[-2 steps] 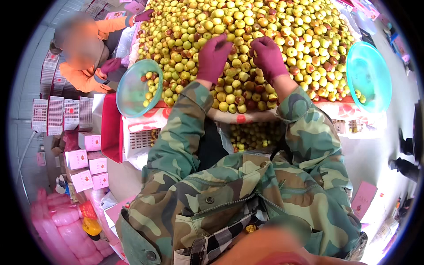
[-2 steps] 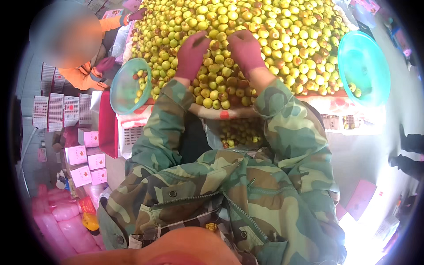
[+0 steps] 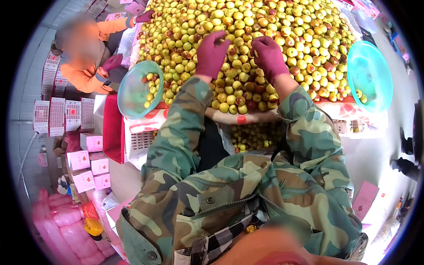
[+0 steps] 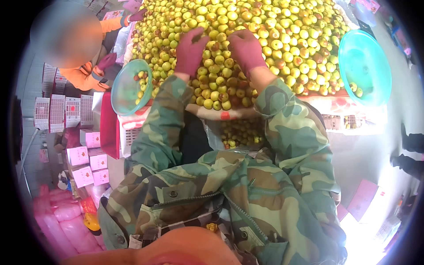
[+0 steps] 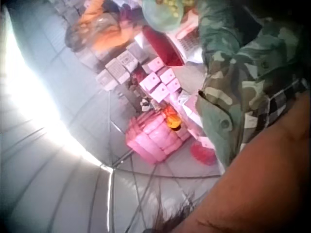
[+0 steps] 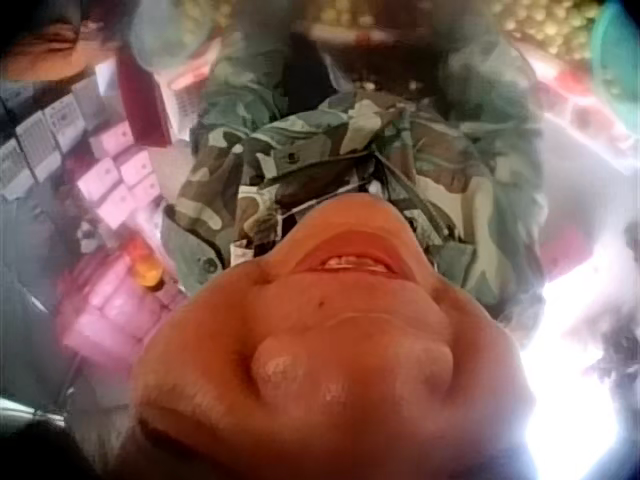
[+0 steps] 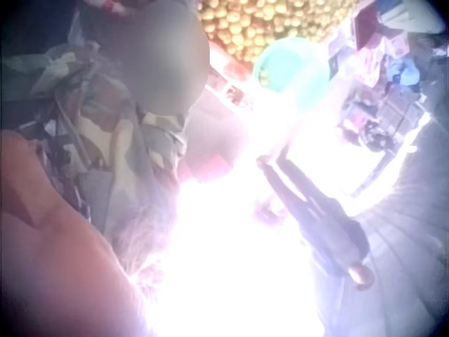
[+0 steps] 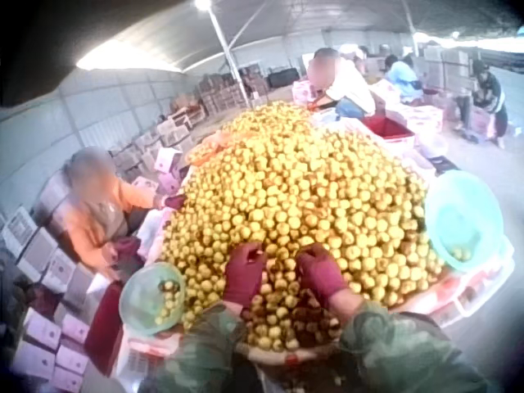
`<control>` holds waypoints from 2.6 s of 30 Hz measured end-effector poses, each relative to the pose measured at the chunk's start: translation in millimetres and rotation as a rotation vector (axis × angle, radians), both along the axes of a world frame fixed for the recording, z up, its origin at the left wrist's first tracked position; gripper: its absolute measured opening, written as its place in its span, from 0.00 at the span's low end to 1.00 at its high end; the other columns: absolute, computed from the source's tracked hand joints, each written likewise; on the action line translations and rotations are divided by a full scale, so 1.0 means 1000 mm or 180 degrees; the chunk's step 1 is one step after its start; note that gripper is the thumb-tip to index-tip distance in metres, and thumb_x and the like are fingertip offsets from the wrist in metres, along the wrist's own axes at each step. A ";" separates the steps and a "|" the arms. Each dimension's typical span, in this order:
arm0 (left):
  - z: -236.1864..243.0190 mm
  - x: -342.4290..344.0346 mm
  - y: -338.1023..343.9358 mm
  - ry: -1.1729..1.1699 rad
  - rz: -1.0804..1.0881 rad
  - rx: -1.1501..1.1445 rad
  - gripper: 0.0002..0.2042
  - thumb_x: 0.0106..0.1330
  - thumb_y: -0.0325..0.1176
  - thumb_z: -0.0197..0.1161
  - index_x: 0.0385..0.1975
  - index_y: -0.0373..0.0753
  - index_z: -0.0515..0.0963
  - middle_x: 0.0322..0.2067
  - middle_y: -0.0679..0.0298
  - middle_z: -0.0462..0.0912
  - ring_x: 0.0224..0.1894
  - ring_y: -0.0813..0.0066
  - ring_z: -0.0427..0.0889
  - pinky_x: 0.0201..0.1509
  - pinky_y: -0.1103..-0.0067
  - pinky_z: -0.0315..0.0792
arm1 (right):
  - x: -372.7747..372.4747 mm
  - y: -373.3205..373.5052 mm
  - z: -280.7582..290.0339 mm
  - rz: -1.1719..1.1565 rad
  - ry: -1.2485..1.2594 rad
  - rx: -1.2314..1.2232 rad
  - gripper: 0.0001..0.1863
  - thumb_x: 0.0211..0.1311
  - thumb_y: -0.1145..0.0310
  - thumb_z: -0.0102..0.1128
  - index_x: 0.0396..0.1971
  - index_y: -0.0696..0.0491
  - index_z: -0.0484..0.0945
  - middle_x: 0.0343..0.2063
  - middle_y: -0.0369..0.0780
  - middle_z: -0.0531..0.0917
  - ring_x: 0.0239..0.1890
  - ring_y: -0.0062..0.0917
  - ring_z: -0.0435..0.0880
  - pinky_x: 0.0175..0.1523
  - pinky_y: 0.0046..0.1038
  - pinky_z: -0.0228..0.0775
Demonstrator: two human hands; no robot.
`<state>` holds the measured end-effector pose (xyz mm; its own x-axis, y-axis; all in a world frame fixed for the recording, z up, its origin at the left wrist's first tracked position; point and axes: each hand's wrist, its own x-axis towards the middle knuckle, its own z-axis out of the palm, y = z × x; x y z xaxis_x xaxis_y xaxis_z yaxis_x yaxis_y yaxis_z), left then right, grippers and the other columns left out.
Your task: The person sits at a large pile of yellow-green plums and sorts them by hand, picking individual fruits and placing them into a green bowl. The person repeatedly scoops and transfers plums from the main pile into the bowl.
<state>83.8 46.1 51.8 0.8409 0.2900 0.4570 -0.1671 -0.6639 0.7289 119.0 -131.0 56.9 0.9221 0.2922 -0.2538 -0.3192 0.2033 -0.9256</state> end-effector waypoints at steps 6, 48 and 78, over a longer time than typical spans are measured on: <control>-0.001 0.106 0.062 -0.0317 0.0047 0.2177 0.24 0.49 0.37 0.72 0.49 0.42 0.80 0.50 0.55 0.77 0.53 0.54 0.75 0.58 0.65 0.71 | -0.024 0.021 -0.034 0.0392 -0.0771 -0.1074 0.15 0.60 0.56 0.58 0.37 0.52 0.82 0.32 0.48 0.85 0.36 0.38 0.86 0.43 0.37 0.76; 0.025 0.233 0.054 0.2364 -0.0452 0.3862 0.23 0.58 0.54 0.65 0.39 0.38 0.84 0.39 0.55 0.86 0.44 0.57 0.84 0.51 0.67 0.76 | -0.071 0.011 -0.010 0.1449 -0.0979 -0.0446 0.11 0.58 0.62 0.62 0.37 0.51 0.81 0.34 0.41 0.86 0.38 0.33 0.85 0.44 0.32 0.76; 0.052 0.090 0.110 -0.0090 -0.0453 0.0438 0.19 0.61 0.35 0.69 0.52 0.44 0.76 0.46 0.64 0.82 0.42 0.75 0.80 0.45 0.76 0.76 | -0.046 -0.001 -0.009 0.0639 -0.0455 -0.0249 0.10 0.60 0.64 0.63 0.36 0.55 0.80 0.24 0.35 0.81 0.22 0.16 0.77 0.29 0.20 0.70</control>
